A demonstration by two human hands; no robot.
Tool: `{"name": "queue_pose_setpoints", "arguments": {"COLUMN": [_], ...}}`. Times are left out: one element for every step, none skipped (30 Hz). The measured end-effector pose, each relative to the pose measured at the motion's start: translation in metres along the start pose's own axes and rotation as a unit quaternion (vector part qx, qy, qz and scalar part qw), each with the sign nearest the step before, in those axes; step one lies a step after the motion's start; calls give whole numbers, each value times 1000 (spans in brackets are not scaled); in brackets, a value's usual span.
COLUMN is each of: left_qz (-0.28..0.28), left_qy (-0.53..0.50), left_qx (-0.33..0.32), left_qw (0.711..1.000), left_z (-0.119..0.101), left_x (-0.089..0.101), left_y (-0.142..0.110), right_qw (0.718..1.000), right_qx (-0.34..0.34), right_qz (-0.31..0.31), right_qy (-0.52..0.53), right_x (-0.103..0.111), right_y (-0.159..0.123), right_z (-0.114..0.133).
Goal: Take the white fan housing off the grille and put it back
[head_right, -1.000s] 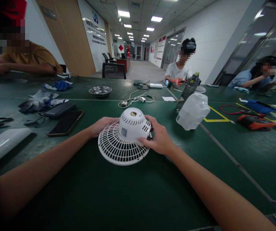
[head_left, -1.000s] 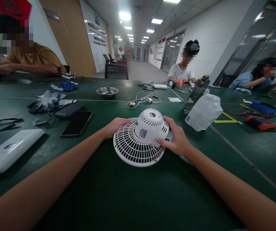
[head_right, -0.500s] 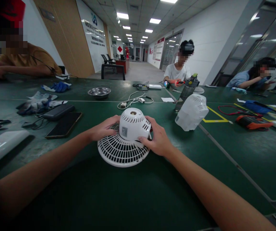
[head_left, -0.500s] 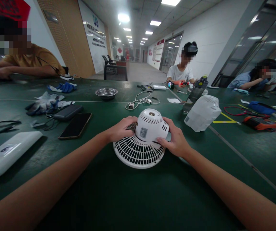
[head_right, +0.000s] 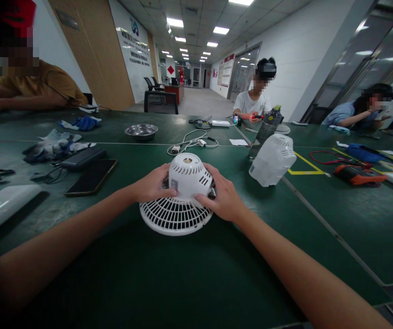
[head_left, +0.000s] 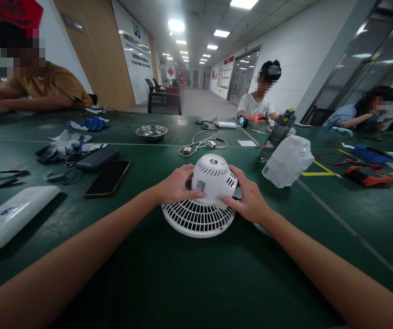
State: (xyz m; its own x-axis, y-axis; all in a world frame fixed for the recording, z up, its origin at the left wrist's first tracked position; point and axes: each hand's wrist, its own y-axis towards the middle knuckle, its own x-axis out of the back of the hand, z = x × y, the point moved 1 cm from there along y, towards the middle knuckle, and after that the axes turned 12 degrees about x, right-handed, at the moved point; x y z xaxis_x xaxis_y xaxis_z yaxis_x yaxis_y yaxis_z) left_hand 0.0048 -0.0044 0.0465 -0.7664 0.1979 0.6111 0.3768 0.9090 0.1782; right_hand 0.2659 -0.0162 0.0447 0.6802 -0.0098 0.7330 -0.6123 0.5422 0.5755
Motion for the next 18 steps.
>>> {"name": "queue_pose_setpoints", "arguments": {"left_qz": [-2, -3, -4, -6, -8, -8, -9, -9, -9, -8, -7, -8, -8, -7, -5, -1, 1, 1], "left_qy": [3, 6, 8, 9, 9, 9, 10, 10, 10, 10, 9, 10, 11, 11, 8, 4, 1, 2], "left_qx": [0, 0, 1, 2, 3, 5, 7, 9, 9, 9, 8, 7, 7, 6, 5, 4, 1, -3], "left_qw": [1000, 1000, 1000, 1000, 1000, 1000, 1000, 1000, 1000, 1000, 1000, 1000, 1000, 1000, 1000, 1000, 1000, 1000], "left_z": [0, 1, 1, 2, 2, 3, 3, 4, 4, 4, 5, 5, 5, 5, 4, 4, 4, 4], "left_x": [0, 0, 0, 1, 1, 1, 1, 2, 2, 2, 2, 2, 2, 1, 1, 1, 1, 1], "left_y": [0, 0, 0, 0, -1, -1, -1, -1, -1, -1, -1, -1, 0, -1, -1, -1, -1, -1], "right_qw": [1000, 1000, 1000, 1000, 1000, 1000, 999, 999, 999, 999, 999, 999, 999, 999, 999, 999, 999, 1000], "right_qx": [-6, -11, -16, -20, -24, -28, -32, -36, -38, -39, -39, -39, -38, -37, -36, -34, -31, -27], "right_qz": [-2, -3, -3, -2, 0, 1, 1, 1, 2, 3, 5, 7, 8, 9, 10, 11, 11, 12], "right_qy": [2, 3, 4, 5, 5, 6, 8, 10, 12, 13, 15, 15, 14, 13, 12, 10, 8, 6], "right_x": [0, 0, 0, 0, 0, -1, -1, -1, -1, -1, -1, -1, -1, 0, 0, 0, 0, 0], "right_y": [0, 1, 2, 2, 3, 3, 4, 5, 6, 6, 7, 8, 8, 8, 8, 9, 9, 9], "right_z": [0, 0, 1, 1, 2, 2, 3, 4, 4, 4, 5, 5, 5, 5, 5, 5, 6, 6]}}
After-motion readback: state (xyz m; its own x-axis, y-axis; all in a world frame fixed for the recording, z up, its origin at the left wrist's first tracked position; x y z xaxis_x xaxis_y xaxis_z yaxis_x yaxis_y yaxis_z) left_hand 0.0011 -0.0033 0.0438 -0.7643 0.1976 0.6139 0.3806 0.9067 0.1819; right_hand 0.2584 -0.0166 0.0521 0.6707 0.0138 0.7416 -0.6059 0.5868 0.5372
